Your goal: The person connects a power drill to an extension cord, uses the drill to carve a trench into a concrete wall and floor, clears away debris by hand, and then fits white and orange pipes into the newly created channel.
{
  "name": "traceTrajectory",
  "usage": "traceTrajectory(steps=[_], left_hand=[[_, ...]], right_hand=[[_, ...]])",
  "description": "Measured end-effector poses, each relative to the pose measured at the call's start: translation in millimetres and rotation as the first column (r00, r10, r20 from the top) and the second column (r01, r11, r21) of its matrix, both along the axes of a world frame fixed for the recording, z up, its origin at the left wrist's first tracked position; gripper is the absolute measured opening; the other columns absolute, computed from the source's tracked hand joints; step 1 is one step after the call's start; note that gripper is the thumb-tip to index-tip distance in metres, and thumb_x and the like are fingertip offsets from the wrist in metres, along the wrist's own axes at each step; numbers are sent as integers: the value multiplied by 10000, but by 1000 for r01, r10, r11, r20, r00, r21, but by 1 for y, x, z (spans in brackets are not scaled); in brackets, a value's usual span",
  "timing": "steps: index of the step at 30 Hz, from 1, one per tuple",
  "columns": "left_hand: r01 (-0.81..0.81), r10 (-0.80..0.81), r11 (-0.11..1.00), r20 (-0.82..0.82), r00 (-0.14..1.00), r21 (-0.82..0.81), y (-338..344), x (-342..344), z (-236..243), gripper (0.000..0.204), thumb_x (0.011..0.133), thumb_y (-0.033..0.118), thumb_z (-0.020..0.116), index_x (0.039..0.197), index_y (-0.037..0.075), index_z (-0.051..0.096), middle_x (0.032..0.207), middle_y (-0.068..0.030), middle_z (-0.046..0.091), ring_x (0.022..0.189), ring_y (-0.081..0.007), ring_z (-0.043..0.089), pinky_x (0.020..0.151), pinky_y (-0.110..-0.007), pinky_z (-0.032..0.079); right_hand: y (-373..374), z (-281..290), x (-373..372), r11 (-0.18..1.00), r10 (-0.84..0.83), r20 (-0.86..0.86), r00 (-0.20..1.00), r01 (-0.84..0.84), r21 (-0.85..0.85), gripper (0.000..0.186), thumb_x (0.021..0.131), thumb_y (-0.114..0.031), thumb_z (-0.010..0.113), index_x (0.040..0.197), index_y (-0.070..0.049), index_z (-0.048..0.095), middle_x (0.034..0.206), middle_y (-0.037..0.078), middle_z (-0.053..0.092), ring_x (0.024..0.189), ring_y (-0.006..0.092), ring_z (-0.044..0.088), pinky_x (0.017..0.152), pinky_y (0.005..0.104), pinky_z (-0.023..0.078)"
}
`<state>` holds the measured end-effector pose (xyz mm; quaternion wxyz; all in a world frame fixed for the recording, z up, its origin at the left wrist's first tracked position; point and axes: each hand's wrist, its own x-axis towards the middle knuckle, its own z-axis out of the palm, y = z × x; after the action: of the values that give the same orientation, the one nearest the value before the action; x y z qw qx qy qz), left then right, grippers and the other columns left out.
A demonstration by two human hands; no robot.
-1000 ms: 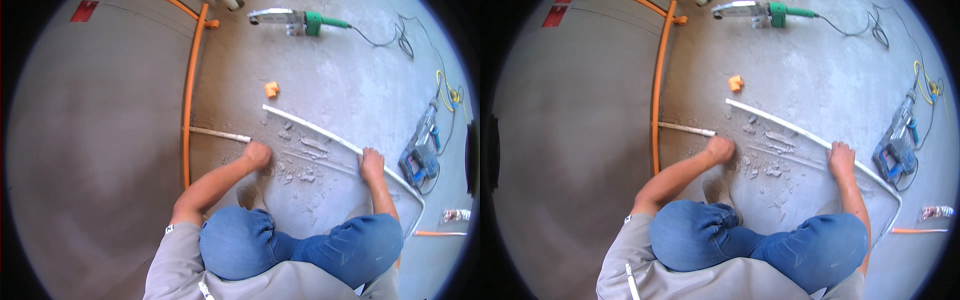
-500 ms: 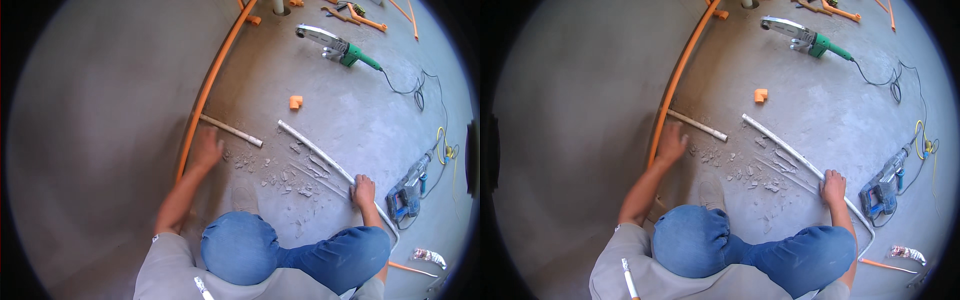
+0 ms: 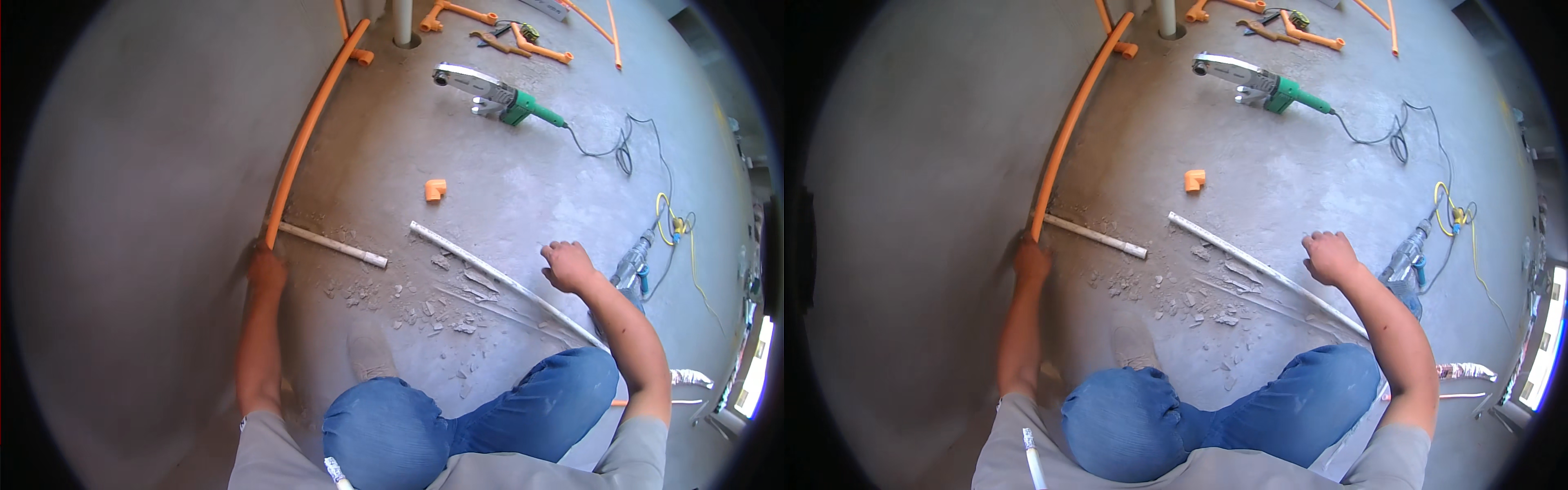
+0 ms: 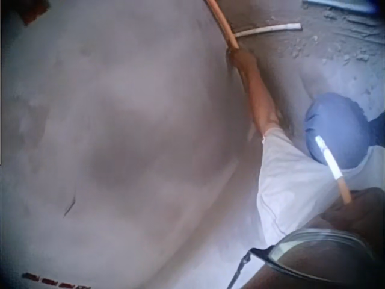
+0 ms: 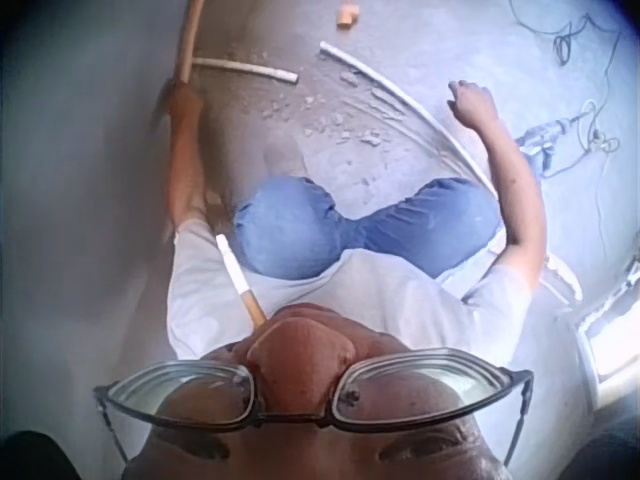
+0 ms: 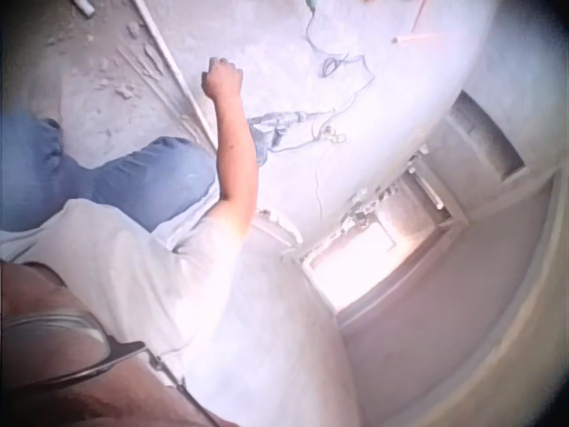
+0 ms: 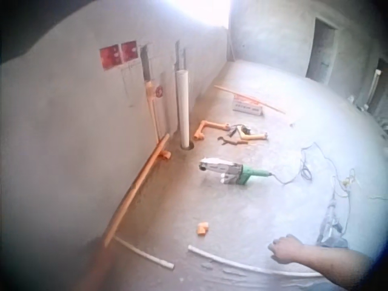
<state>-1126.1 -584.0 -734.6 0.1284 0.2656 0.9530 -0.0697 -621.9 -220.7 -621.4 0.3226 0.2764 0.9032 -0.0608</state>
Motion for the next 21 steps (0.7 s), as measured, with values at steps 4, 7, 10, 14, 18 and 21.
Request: traceTrajectory(steps=[4, 7, 10, 14, 18, 21], left_hand=[[-24, 24, 997, 3, 1000, 73, -13, -5, -3, 560, 917, 286, 704, 1355, 11, 488, 1187, -199, 659, 1115, -393, 652, 916, -479, 547], [24, -19, 994, -43, 999, 108, -6, 6, 15, 561, 924, 272, 686, 1377, 4, 494, 1227, -222, 626, 1181, -390, 608, 976, -487, 511], [189, -186, 945, -38, 982, 266, 7, 36, 31, 561, 916, 245, 685, 1386, -3, 505, 1250, -238, 600, 1209, -401, 573, 1022, -501, 471], [246, -402, 824, 220, 889, 510, -6, 117, 18, 535, 908, 217, 674, 1361, -25, 527, 1224, -271, 601, 1136, -448, 580, 1002, -511, 462], [310, -441, 879, 367, 819, 364, -32, 181, 19, 539, 882, 217, 700, 1325, -47, 542, 1187, -277, 613, 1114, -452, 589, 984, -518, 469], [285, -418, 888, 372, 829, 361, -36, 200, 14, 537, 872, 207, 711, 1311, -55, 546, 1202, -286, 617, 1133, -452, 591, 997, -510, 472]], right_hand=[[25, 9, -34, 999, 19, 9, 1000, -19, 29, 273, 878, -272, 693, 1061, -72, 655, 1077, 133, 689, 1064, 325, 659, 896, 490, 503], [70, 7, -47, 993, -27, 41, 999, 22, 115, 284, 867, -249, 687, 1085, -69, 659, 1118, 140, 688, 1106, 331, 653, 913, 496, 520], [127, 6, -59, 970, -115, -2, 993, 113, 214, 349, 850, -245, 697, 1141, -61, 637, 1193, 150, 666, 1147, 338, 640, 947, 503, 522], [190, -2, -90, 899, -256, -240, 937, 322, 298, 623, 839, -241, 716, 1394, -71, 490, 1391, 146, 569, 1315, 337, 529, 1081, 528, 431], [232, -38, -125, 809, -272, -404, 873, 435, 396, 725, 849, -189, 681, 1502, -75, 387, 1507, 136, 495, 1414, 326, 438, 1153, 540, 349], [244, -58, -137, 785, -385, -383, 840, 516, 343, 679, 842, -153, 655, 1477, -59, 435, 1512, 117, 507, 1437, 310, 423, 1171, 538, 322]])
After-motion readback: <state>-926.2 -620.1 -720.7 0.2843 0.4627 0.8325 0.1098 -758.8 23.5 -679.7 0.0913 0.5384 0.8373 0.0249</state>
